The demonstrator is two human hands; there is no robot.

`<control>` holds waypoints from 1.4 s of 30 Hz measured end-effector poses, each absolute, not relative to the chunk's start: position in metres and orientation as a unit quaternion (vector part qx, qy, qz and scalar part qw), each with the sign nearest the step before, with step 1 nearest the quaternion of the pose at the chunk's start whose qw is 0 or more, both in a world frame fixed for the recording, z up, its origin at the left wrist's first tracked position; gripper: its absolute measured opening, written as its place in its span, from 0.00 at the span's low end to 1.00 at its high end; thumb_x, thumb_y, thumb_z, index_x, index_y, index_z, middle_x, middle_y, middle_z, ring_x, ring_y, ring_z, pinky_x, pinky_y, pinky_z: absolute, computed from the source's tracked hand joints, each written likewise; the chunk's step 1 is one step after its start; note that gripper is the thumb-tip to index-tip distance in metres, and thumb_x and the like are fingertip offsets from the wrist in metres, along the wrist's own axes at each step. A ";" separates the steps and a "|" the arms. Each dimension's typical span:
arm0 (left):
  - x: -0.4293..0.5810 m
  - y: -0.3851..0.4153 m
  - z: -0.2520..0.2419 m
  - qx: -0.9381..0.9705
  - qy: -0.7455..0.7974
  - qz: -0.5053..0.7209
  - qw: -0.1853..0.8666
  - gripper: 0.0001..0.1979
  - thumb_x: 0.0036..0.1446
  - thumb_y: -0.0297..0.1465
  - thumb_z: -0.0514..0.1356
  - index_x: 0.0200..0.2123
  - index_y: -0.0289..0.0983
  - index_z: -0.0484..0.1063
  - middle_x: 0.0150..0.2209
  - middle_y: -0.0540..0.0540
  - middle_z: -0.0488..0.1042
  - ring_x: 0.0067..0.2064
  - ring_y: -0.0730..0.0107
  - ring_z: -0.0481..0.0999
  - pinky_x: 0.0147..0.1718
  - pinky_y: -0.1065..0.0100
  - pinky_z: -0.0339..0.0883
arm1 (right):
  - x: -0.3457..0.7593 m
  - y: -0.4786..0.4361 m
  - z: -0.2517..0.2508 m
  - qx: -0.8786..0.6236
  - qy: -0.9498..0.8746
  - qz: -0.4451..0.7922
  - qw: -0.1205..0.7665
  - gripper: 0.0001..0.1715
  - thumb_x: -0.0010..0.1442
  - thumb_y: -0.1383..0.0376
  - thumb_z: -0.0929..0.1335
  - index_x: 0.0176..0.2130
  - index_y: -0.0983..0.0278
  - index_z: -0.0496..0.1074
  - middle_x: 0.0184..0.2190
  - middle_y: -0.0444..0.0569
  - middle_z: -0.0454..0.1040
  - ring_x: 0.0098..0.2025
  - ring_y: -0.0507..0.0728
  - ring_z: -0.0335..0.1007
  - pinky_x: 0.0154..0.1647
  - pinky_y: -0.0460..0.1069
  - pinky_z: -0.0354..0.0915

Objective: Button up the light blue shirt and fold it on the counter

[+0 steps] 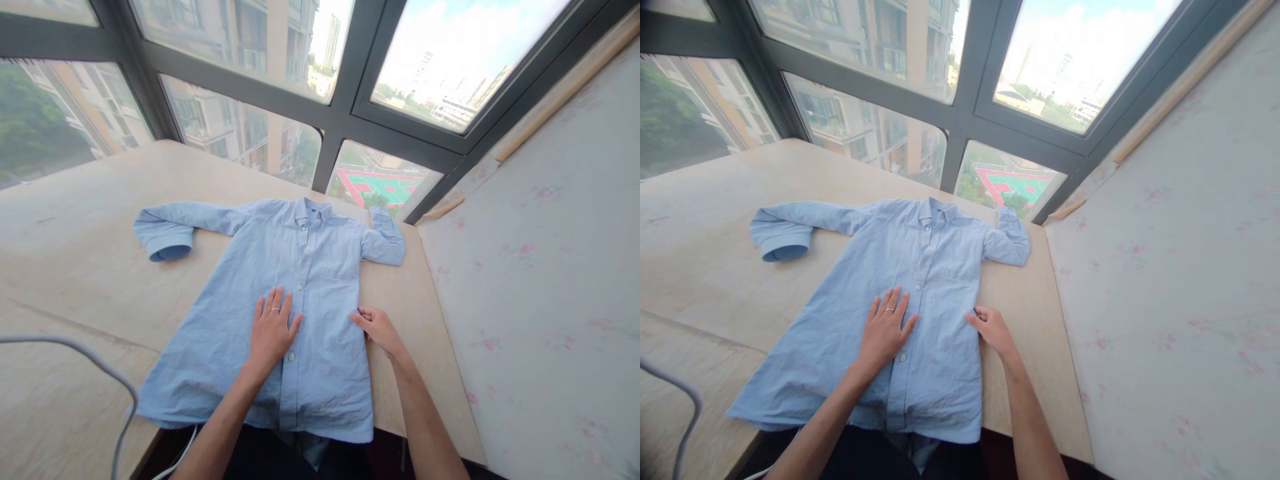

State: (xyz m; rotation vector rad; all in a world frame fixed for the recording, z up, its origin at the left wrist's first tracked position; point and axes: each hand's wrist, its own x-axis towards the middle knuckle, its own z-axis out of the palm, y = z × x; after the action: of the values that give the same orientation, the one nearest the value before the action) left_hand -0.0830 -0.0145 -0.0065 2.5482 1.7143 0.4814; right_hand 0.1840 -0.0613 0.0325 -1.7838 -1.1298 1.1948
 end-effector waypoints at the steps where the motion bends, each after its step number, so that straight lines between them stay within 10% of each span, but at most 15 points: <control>1: -0.083 -0.015 -0.006 0.820 0.552 0.153 0.015 0.30 0.67 0.44 0.48 0.64 0.31 0.62 0.67 0.34 0.58 0.68 0.50 0.56 0.66 0.47 0.48 | 0.185 -0.064 0.032 -0.689 -0.432 0.467 0.349 0.25 0.48 0.47 0.74 0.32 0.67 0.76 0.22 0.44 0.74 0.20 0.48 0.61 0.16 0.42 0.52; 11: -0.082 -0.016 0.001 0.818 0.557 0.141 0.019 0.29 0.66 0.42 0.49 0.64 0.32 0.63 0.66 0.35 0.59 0.68 0.51 0.56 0.66 0.48 0.47 | 0.186 -0.081 0.027 -0.738 -0.356 0.434 0.374 0.22 0.44 0.49 0.74 0.30 0.65 0.74 0.14 0.39 0.67 0.15 0.49 0.60 0.13 0.42 0.54; 20: -0.082 -0.017 -0.002 0.815 0.559 0.151 0.034 0.29 0.66 0.41 0.49 0.65 0.33 0.61 0.67 0.36 0.57 0.69 0.51 0.54 0.67 0.48 0.45 | 0.184 -0.086 0.026 -0.643 -0.293 0.539 0.458 0.20 0.45 0.55 0.74 0.36 0.63 0.74 0.29 0.47 0.79 0.29 0.54 0.75 0.29 0.47 0.69; 28: -0.082 -0.018 -0.003 0.814 0.560 0.154 0.031 0.29 0.66 0.41 0.48 0.65 0.34 0.61 0.67 0.36 0.57 0.69 0.52 0.54 0.67 0.48 0.44 | 0.171 -0.080 0.036 -0.639 -0.309 0.602 0.366 0.19 0.49 0.51 0.72 0.31 0.63 0.70 0.12 0.32 0.59 0.10 0.43 0.44 0.08 0.40 0.47; 42: -0.082 -0.016 -0.005 0.811 0.562 0.158 0.032 0.29 0.66 0.42 0.49 0.64 0.34 0.61 0.67 0.36 0.58 0.69 0.53 0.54 0.67 0.49 0.45 | 0.161 -0.079 0.037 -0.641 -0.307 0.612 0.348 0.21 0.43 0.51 0.75 0.28 0.64 0.71 0.10 0.32 0.57 0.11 0.42 0.45 0.11 0.39 0.36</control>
State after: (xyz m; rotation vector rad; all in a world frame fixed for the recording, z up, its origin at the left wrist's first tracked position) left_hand -0.0823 -0.0165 -0.0053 2.4993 1.7301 0.4863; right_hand 0.1613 -0.0789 0.0374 -1.6621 -0.7966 1.5860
